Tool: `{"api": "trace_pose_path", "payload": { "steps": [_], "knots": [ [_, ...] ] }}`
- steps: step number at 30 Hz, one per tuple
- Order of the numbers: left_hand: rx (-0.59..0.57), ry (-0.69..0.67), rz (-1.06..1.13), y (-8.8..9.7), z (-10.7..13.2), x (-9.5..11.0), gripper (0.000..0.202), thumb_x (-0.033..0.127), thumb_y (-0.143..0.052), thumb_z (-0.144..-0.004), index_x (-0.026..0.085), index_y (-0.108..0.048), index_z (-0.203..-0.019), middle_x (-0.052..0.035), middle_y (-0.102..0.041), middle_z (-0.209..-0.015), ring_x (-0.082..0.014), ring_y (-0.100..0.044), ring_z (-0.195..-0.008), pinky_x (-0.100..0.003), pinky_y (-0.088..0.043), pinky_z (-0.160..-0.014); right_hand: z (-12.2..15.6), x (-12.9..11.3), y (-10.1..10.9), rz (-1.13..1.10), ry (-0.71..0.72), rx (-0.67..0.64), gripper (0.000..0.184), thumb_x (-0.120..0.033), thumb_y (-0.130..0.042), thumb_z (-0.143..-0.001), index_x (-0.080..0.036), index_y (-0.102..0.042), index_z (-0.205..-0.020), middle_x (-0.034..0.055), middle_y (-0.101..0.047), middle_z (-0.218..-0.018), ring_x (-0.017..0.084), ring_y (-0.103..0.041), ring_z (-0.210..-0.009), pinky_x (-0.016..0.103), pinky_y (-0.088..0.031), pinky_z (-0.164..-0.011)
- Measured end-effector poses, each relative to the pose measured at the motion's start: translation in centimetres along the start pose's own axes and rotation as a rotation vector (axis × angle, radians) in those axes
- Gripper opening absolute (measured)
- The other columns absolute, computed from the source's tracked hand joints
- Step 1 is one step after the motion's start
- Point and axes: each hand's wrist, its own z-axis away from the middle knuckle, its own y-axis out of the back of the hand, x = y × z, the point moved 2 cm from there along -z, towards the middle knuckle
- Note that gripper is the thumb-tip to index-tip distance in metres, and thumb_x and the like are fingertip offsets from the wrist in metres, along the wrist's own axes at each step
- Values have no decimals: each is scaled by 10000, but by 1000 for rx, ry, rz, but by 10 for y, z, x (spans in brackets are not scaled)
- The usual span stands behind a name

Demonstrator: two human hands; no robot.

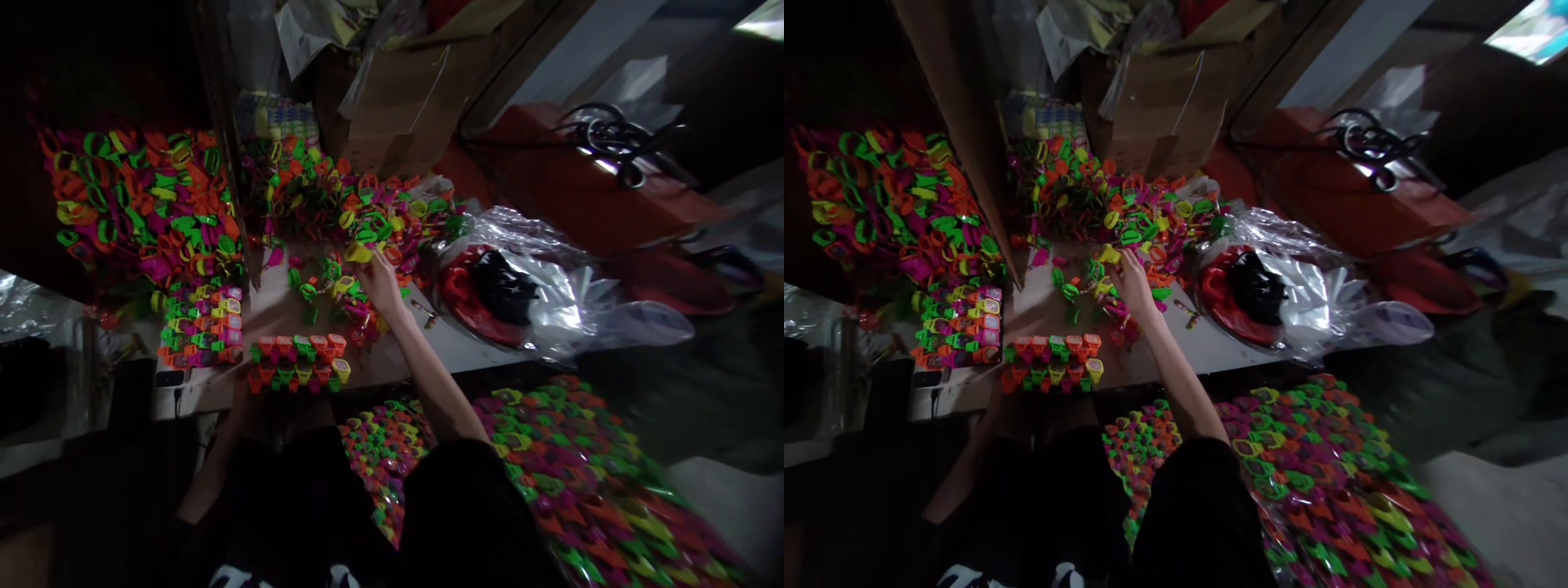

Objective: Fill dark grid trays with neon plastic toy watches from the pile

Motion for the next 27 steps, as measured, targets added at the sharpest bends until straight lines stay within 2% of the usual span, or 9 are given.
{"api": "trace_pose_path", "payload": {
  "steps": [2,3,5,9,12,14,16,21,27],
  "knots": [
    [7,-5,-8,-3,0,2,217,372,-582,-785,172,-658,-752,-97,-725,-822,-231,-669,-834,-377,-543,-846,39,-18,16,-114,-96,121,289,-412,-532,-915,-147,-645,-900,83,-658,-831,179,-577,-728,318,-506,-708],
    [4,-4,-12,-5,0,3,202,355,-586,-787,169,-661,-766,-99,-729,-832,-232,-673,-832,-377,-548,-836,63,-28,17,-167,-136,133,315,-448,-543,-902,-157,-652,-848,71,-658,-775,186,-588,-705,333,-512,-693],
    [-14,4,-23,-11,-2,4,155,311,-602,-783,170,-665,-776,-96,-735,-838,-236,-682,-838,-380,-554,-835,113,-49,8,-339,-195,92,307,-462,-530,-906,-193,-675,-876,55,-681,-775,198,-627,-707,353,-532,-689],
    [-71,38,-43,-19,-7,3,103,241,-615,-782,164,-679,-803,-83,-739,-840,-241,-694,-829,-388,-561,-832,208,-86,-52,-761,-266,-127,270,-452,-626,-842,-201,-688,-921,26,-706,-754,171,-673,-668,302,-567,-651],
    [-97,56,-54,-14,-7,2,164,249,-646,-776,155,-690,-903,-85,-742,-925,-246,-694,-877,-384,-558,-850,250,-94,-99,-850,-375,-195,288,-465,-663,-802,-191,-691,-887,42,-724,-812,176,-690,-717,292,-578,-672],
    [-112,31,-52,-8,-7,5,252,262,-667,-773,157,-683,-1002,-89,-732,-1028,-244,-681,-951,-368,-548,-885,263,-92,-117,-828,-421,-156,274,-459,-676,-790,-188,-689,-826,48,-725,-800,182,-687,-726,295,-575,-679],
    [-127,-15,-42,-2,-6,9,308,259,-670,-779,158,-668,-1070,-91,-718,-1098,-239,-668,-997,-355,-540,-905,266,-89,-124,-799,-422,-122,252,-431,-696,-779,-183,-689,-822,57,-726,-828,191,-686,-757,310,-573,-706],
    [-147,-60,-1,2,-6,16,271,225,-642,-802,144,-672,-1059,-92,-728,-1073,-226,-680,-940,-343,-552,-869,261,-89,-125,-760,-377,-117,219,-375,-699,-784,-172,-697,-866,70,-728,-888,204,-689,-815,335,-571,-751],
    [-126,-74,-36,-1,-7,14,264,228,-659,-792,150,-675,-1043,-91,-728,-1061,-234,-679,-961,-350,-551,-883,261,-91,-133,-686,-296,-188,187,-341,-634,-828,-177,-713,-869,84,-736,-884,209,-695,-796,330,-571,-751]
  ]
}}
